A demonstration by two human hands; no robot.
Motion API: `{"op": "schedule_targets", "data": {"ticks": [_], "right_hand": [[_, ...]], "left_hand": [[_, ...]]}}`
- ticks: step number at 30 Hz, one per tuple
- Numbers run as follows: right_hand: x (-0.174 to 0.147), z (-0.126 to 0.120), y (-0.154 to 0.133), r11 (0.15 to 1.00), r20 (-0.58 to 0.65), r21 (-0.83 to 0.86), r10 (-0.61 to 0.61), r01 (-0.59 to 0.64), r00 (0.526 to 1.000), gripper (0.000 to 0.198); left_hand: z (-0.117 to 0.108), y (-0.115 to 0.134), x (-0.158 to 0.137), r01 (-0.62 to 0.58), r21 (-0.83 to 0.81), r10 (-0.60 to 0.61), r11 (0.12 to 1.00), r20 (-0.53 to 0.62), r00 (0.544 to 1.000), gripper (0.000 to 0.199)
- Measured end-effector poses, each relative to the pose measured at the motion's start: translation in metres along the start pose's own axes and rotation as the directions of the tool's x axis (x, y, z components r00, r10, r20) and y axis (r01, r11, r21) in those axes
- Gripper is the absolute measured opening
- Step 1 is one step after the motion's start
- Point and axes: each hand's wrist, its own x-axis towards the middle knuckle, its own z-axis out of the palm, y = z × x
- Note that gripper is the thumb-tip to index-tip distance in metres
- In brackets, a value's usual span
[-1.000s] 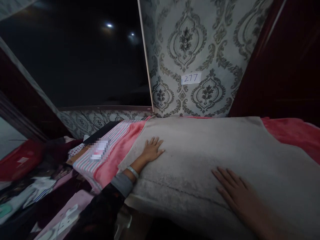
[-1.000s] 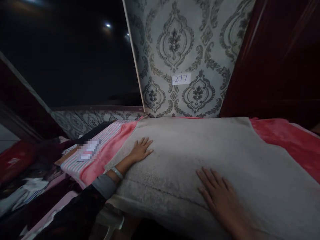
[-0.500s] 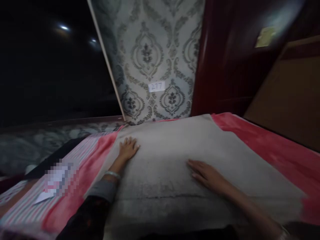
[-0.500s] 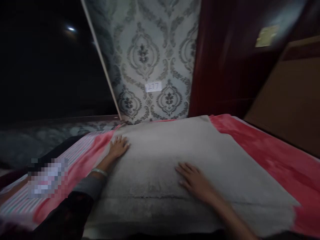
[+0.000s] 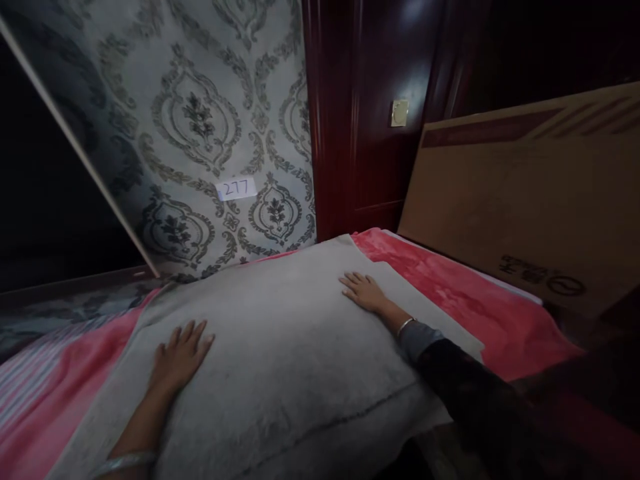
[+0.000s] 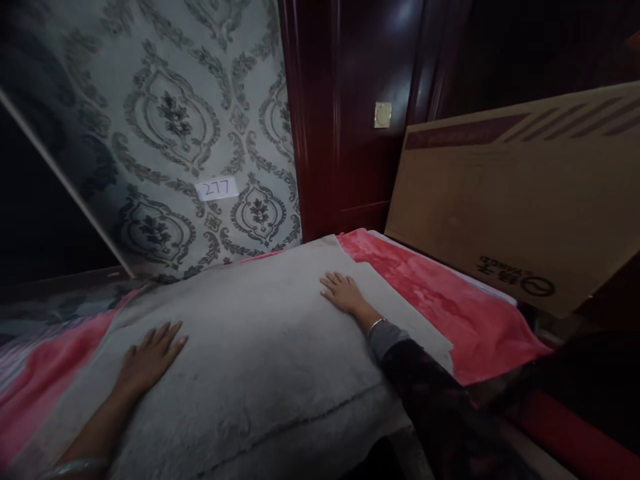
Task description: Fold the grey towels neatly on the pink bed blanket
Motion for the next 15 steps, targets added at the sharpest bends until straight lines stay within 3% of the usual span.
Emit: {"op": "schedule_targets", "data": {"ticks": [8, 12, 15], "right_hand": [[0.004, -0.009, 0.086, 0.954, 0.020, 0.022, 0.297, -0.298, 0.955, 0.058], [0.003, -0.014, 0.101, 0.917, 0.036, 0.029, 0.397, -0.399, 0.917, 0.058], [-0.004, -0.019, 0.093, 0.898, 0.043, 0.023, 0.439, -0.440, 0.897, 0.059]], "left_hand": [[0.011, -0.006, 0.008, -0.007, 0.001, 0.007, 1.000, -0.020, 1.000, 0.067], [0.012, -0.006, 0.008, 0.001, 0.002, -0.001, 1.000, -0.034, 0.999, 0.067], [0.013, -0.006, 0.009, -0.009, -0.007, 0.008, 1.000, -0.060, 0.998, 0.067]]}}
